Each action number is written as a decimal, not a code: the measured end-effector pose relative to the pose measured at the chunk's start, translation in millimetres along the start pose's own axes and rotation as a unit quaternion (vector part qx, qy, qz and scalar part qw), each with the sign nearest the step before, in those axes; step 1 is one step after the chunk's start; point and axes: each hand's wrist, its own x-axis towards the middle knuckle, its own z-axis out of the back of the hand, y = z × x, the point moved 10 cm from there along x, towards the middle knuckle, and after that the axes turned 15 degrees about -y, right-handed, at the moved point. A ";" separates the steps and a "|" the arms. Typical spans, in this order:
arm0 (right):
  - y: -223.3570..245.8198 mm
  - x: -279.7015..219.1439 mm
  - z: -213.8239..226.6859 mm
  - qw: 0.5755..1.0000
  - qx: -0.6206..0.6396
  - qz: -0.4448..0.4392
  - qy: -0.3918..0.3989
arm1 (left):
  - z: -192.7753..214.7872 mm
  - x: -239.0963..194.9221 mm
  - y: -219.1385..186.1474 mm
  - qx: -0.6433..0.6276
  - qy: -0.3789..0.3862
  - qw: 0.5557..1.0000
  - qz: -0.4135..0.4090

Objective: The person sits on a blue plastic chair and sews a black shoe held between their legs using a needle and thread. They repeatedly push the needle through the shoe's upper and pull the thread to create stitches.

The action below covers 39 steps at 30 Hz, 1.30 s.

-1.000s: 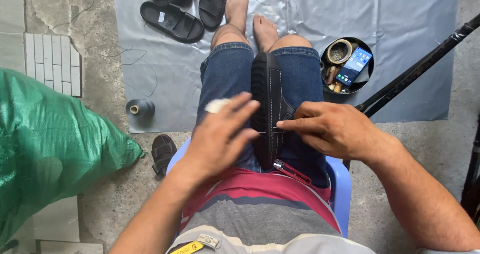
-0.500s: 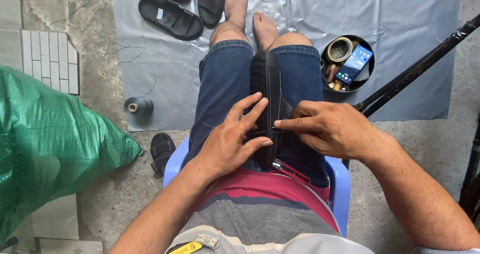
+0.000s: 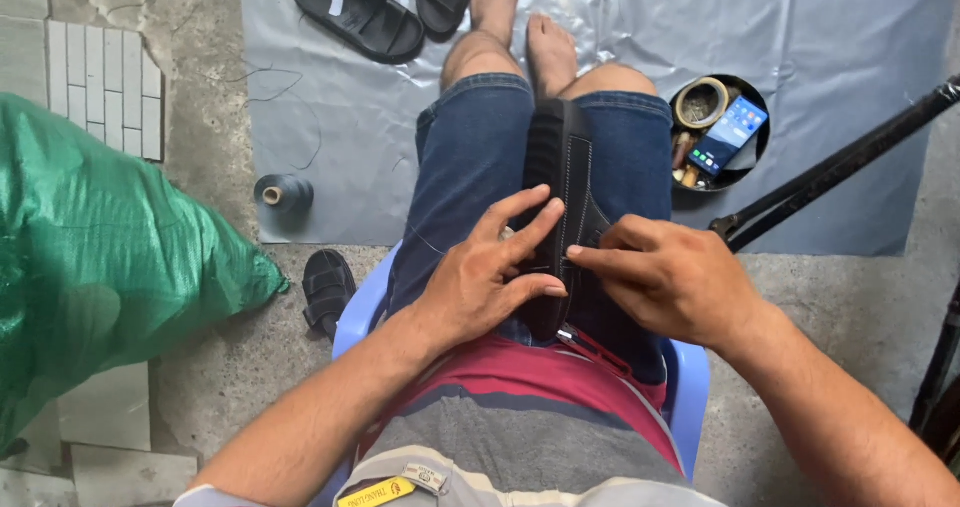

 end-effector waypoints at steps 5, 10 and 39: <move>-2.8 -1.0 4.4 0.992 0.097 -0.004 -0.083 | 2.9 -0.8 6.1 -0.029 -0.024 0.999 0.003; 4.9 3.6 7.3 0.993 0.069 0.012 -0.090 | 0.6 0.0 5.5 -0.004 -0.032 0.999 -0.010; 28.9 2.8 13.7 0.997 0.027 0.060 -0.042 | 9.4 5.7 -11.0 0.091 0.067 0.992 0.050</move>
